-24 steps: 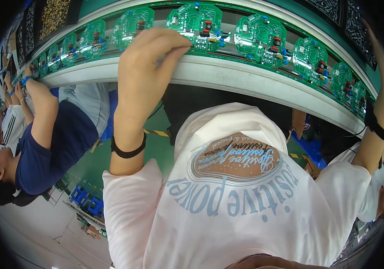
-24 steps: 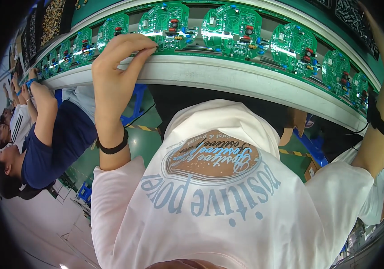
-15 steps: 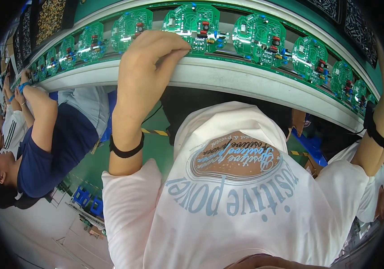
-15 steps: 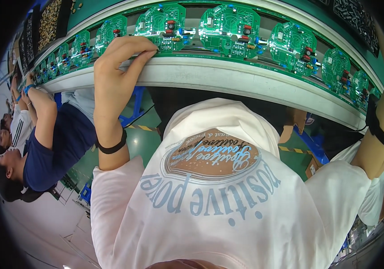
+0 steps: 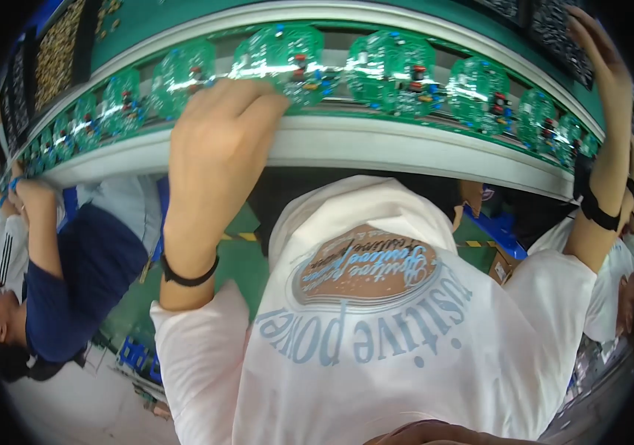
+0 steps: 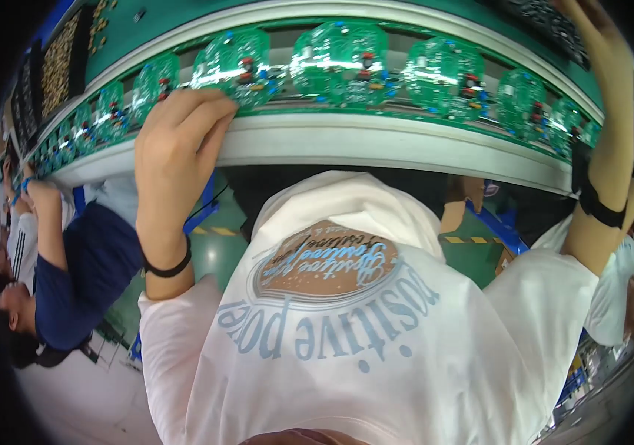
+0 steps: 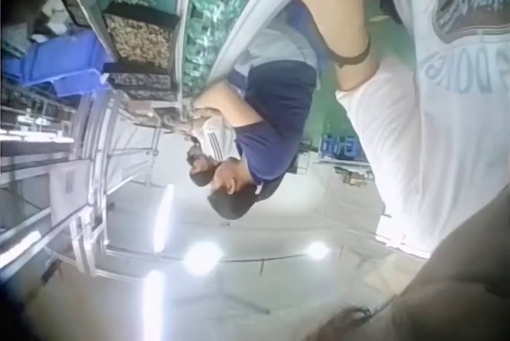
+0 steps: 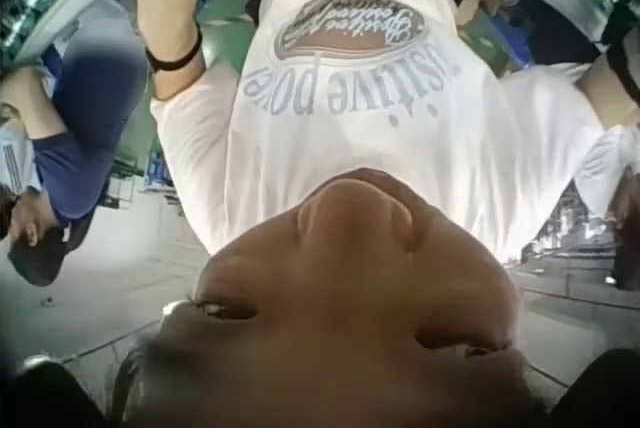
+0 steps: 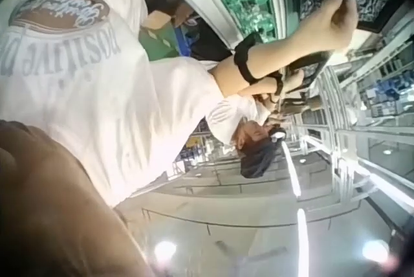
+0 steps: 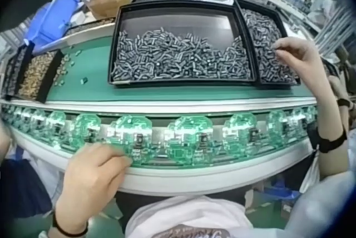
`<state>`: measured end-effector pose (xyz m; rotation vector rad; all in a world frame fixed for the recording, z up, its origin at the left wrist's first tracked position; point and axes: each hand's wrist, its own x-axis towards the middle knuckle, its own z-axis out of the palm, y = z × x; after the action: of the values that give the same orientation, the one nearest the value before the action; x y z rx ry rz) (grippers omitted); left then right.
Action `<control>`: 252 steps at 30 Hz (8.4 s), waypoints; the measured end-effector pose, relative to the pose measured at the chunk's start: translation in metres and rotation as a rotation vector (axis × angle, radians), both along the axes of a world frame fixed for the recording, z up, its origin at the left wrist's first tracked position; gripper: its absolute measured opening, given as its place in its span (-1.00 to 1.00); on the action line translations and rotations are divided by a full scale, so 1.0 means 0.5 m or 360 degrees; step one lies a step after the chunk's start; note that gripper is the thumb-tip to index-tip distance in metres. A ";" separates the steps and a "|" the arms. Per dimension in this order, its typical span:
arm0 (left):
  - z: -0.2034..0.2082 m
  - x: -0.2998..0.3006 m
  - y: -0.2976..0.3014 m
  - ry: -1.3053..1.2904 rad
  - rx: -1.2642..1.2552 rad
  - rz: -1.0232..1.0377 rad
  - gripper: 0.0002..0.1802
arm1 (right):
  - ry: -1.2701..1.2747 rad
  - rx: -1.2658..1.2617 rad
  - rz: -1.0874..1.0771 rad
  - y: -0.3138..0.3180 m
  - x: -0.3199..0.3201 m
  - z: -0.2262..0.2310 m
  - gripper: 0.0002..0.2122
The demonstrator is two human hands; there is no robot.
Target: The person picks up electronic components from a tray and inserts them into circuit boards on a conveyor belt. The components are placed one at a time into specific slots on the green boards.
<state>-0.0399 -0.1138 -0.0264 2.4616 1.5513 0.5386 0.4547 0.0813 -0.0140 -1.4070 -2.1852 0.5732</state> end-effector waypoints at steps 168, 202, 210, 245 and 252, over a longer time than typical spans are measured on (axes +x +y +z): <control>0.142 0.107 0.190 0.0146 -0.0490 -0.0513 -0.89 | 0.0125 0.0184 0.0124 -0.248 -0.328 -0.010 -0.89; 0.140 0.116 0.205 0.0253 -0.0353 -0.0657 -0.86 | 0.0386 0.0433 0.0017 -0.246 -0.335 -0.008 -0.93; 0.151 0.140 0.376 0.0024 0.0239 -0.0423 -0.66 | 0.0440 0.0505 -0.0021 -0.239 -0.340 -0.013 -0.92; 0.102 -0.058 0.391 -0.0571 -0.0009 -0.0024 -0.76 | -0.0270 0.0688 0.0479 0.079 -0.541 0.089 -0.84; 0.091 -0.052 0.387 -0.0710 0.0150 -0.0082 -0.79 | 0.0041 0.0306 0.0515 0.083 -0.537 0.080 -0.80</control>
<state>-0.0660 0.0799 0.0190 2.2281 1.3030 1.0844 0.1860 0.1228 0.0258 -0.9503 -2.3925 0.4722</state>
